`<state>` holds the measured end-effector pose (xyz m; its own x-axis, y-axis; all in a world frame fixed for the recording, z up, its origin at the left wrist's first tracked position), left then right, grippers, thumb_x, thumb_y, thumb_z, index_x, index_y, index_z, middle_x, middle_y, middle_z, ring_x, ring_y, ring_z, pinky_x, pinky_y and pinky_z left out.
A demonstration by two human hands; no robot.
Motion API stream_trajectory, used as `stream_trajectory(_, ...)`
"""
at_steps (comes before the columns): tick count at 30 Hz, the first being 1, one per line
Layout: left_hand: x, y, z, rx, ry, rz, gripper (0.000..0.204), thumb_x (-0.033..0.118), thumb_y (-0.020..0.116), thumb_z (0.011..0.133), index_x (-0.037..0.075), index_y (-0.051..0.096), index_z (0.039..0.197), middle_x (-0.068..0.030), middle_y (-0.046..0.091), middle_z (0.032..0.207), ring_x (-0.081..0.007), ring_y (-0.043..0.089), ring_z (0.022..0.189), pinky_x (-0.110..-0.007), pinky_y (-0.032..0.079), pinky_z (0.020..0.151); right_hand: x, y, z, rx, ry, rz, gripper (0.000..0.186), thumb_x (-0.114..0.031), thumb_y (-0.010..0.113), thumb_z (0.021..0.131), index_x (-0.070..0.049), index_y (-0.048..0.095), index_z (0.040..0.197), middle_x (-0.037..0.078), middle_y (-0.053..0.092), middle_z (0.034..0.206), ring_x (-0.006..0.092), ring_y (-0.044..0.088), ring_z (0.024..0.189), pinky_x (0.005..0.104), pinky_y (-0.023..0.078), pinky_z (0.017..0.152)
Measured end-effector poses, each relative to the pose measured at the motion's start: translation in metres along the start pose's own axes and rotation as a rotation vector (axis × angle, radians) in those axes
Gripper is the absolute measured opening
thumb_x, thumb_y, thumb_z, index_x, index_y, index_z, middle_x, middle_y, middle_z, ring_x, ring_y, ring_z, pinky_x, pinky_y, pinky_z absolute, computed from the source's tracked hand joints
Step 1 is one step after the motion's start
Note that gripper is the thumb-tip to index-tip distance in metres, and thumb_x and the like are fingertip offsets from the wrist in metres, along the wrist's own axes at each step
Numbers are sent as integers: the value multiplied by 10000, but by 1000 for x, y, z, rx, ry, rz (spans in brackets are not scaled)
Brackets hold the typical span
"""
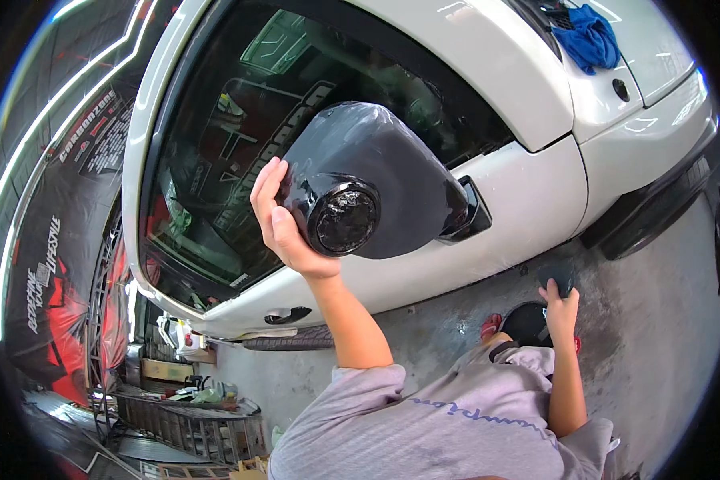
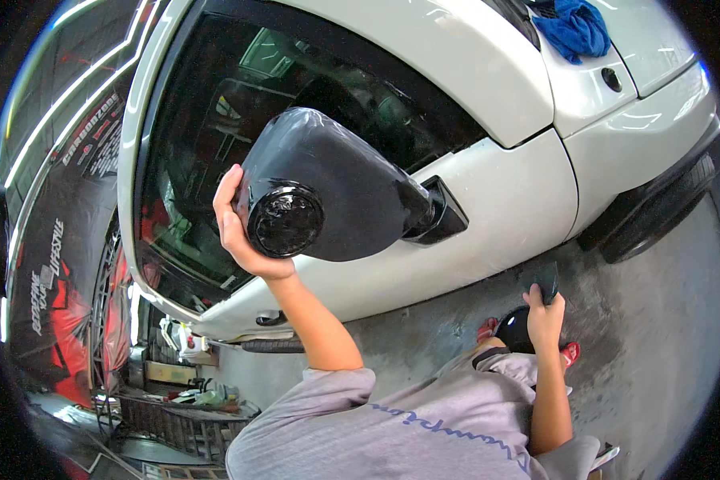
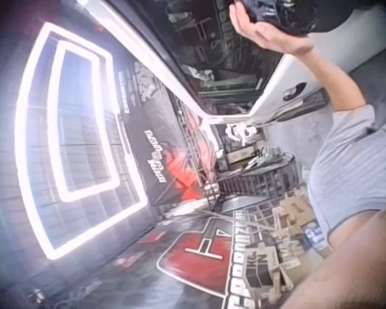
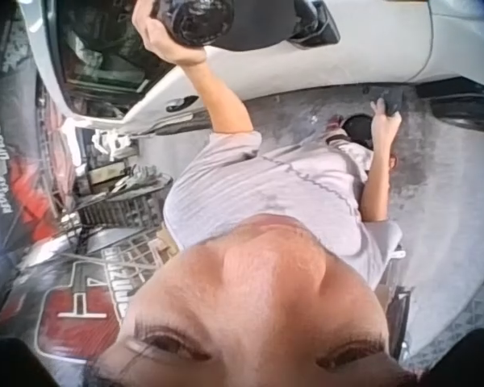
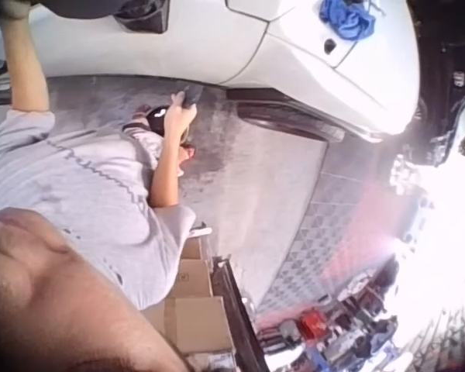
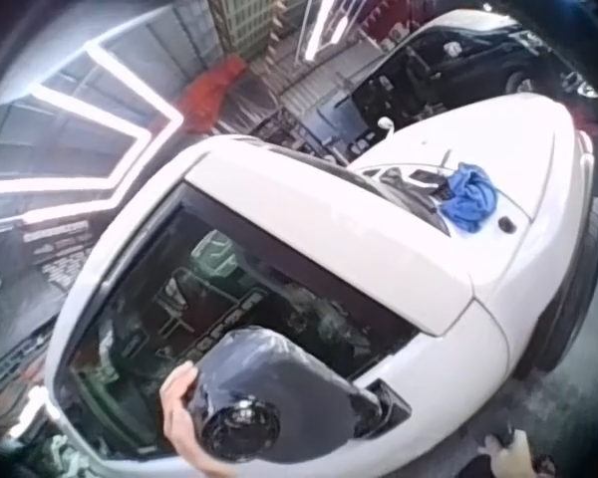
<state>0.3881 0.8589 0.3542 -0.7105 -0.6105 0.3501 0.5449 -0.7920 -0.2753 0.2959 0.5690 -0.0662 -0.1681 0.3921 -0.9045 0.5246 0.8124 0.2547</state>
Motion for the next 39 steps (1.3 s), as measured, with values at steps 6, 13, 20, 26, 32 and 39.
stream_trajectory(6, 10, 5, -3, -61, 359, 28, 533, 306, 315, 968, -69, 568, 1250, -281, 604, 1262, -406, 555, 1192, -510, 425, 1034, 11, 1, 3, -17, 3, -28, 265, -196, 654, 986, 70, 660, 989, 90, 714, 850, 165, 691, 797, 305, 524, 750)
stream_trajectory(13, 4, -15, -7, -126, 353, 29, 439, 282, 374, 1022, 23, 442, 1370, -370, 530, 1298, -452, 579, 1160, -573, 504, 1004, 28, 4, 10, -94, 38, -79, 298, -245, 669, 979, 52, 664, 998, 90, 727, 871, 167, 702, 839, 306, 517, 771)
stream_trajectory(20, 2, 7, -10, -170, 457, 310, 491, 193, 638, 845, -43, 482, 1246, -391, 592, 1198, -431, 656, 1020, -506, 617, 819, 42, -15, 16, -22, 100, -65, 304, -245, 659, 989, 59, 662, 1003, 81, 721, 884, 180, 716, 911, 303, 518, 795)
stream_trajectory(26, -10, -11, -13, 36, 369, 80, 522, 217, 619, 825, -143, 472, 1172, -397, 601, 1146, -434, 669, 973, -497, 632, 772, 42, -12, 20, -34, 67, -99, 340, -250, 653, 1001, 84, 655, 1063, 82, 718, 942, 177, 708, 932, 299, 520, 815)
stream_trajectory(32, -10, -7, -11, 34, 400, 82, 515, 190, 637, 832, -122, 466, 1203, -401, 599, 1143, -441, 668, 975, -505, 632, 771, 33, -13, 11, -20, 73, -93, 272, -183, 642, 1007, 87, 665, 1035, 55, 683, 968, 146, 678, 904, 300, 561, 880)
stream_trajectory(39, -6, -5, -7, 108, 251, 25, 644, 344, 483, 839, -218, 566, 1144, -387, 617, 1138, -445, 656, 1011, -516, 623, 829, 22, 0, 3, 37, -44, 98, 302, -217, 625, 1021, 48, 646, 1163, 48, 674, 1063, 171, 676, 962, 319, 553, 883)
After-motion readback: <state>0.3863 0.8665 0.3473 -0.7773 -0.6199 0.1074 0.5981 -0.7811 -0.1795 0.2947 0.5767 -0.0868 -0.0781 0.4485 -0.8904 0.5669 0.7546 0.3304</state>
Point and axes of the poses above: each hand's wrist, its own z-axis towards the middle knuckle, its own y-axis out of the palm, x = y × z, the point moved 7 cm from there along z, towards the middle knuckle
